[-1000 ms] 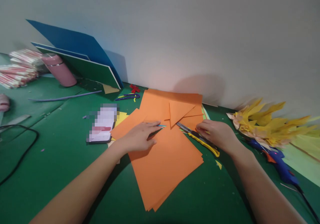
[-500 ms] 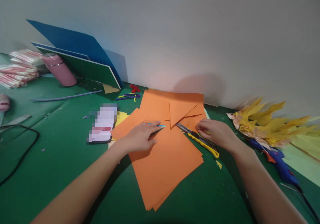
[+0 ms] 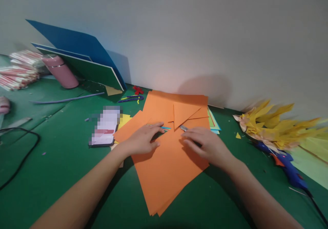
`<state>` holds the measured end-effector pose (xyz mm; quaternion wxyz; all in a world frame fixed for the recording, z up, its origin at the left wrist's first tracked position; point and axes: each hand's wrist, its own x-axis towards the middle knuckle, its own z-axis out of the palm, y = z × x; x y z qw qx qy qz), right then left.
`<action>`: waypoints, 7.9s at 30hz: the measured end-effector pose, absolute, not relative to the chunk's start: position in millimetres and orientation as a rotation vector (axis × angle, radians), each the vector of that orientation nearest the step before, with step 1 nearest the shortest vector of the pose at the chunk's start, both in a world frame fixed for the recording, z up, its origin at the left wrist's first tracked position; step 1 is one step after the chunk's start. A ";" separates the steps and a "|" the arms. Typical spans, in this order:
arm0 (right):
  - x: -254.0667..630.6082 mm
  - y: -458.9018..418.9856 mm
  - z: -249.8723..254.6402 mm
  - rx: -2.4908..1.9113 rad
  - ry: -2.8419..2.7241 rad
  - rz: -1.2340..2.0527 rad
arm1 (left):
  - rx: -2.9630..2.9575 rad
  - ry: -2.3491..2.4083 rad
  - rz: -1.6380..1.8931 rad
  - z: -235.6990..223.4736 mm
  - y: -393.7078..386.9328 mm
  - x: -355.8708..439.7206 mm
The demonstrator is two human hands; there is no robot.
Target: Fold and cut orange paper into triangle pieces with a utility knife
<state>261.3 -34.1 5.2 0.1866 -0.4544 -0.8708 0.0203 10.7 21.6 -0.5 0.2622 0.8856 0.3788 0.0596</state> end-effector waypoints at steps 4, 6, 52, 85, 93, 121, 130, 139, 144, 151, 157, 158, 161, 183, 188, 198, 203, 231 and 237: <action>232.7 -44.3 -23.0 -1.343 -2.479 -0.194 | 2.393 1.006 0.199 -1.5 21.1 9.3; 228.2 -47.9 -36.1 -1.379 -2.466 -0.264 | 2.406 0.978 0.255 -3.0 20.2 9.7; 222.5 -60.4 -16.0 -1.369 -2.351 0.384 | 2.368 1.085 0.563 -16.0 -23.7 11.6; 225.2 -58.6 -20.6 -1.179 -1.581 0.166 | 0.996 1.044 1.130 -11.0 -24.2 25.1; 218.2 -68.7 -16.9 -0.932 -2.201 -0.094 | 0.990 1.045 1.123 -14.4 -25.1 26.8; 218.4 -57.9 -2.7 -1.187 -1.395 1.791 | 1.108 0.993 1.038 -9.1 -29.3 30.8; 211.4 -54.5 -11.9 -1.402 -1.473 1.537 | 1.252 1.108 1.136 -14.3 -24.4 27.5; 208.5 -56.9 -16.9 -1.365 -1.453 1.481 | 1.310 1.164 1.105 -9.7 -27.2 28.0; 212.5 -55.9 -5.4 -1.259 -1.443 1.623 | 1.306 1.117 1.093 -7.3 -28.1 29.0; 212.3 -55.4 -1.0 -1.330 -1.384 1.721 | 1.351 1.058 1.014 -12.7 -31.3 32.4; 208.6 -54.7 -7.0 -1.408 -1.424 1.625 | 1.412 1.059 0.987 -22.3 -31.5 33.5; 208.0 -54.5 -6.6 -1.408 -1.413 1.629 | 1.386 1.026 1.001 -23.0 -31.6 34.0; 207.2 -54.2 -6.3 -1.392 -1.355 1.658 | 1.286 0.947 1.021 -23.5 -32.3 35.6; 209.0 -55.2 -4.4 -1.358 -1.290 1.765 | 1.192 1.052 1.090 -10.6 -30.1 33.8; 208.2 -55.2 -8.2 -1.412 -1.312 1.704 | 1.225 1.049 1.084 -12.3 -29.6 32.3; 207.0 -55.3 -8.8 -1.432 -1.294 1.690 | 1.104 0.932 1.064 -14.6 -27.9 33.7; 205.7 -53.1 2.6 -1.394 -1.244 1.772 | 1.087 0.938 1.058 -12.6 -29.6 33.7; 203.0 -32.0 -11.6 -1.313 -0.885 1.586 | 1.239 1.096 0.848 -10.9 -25.1 25.4; 203.3 -31.0 -11.8 -1.324 -0.876 1.580 | 1.234 1.075 0.832 -11.8 -24.8 24.3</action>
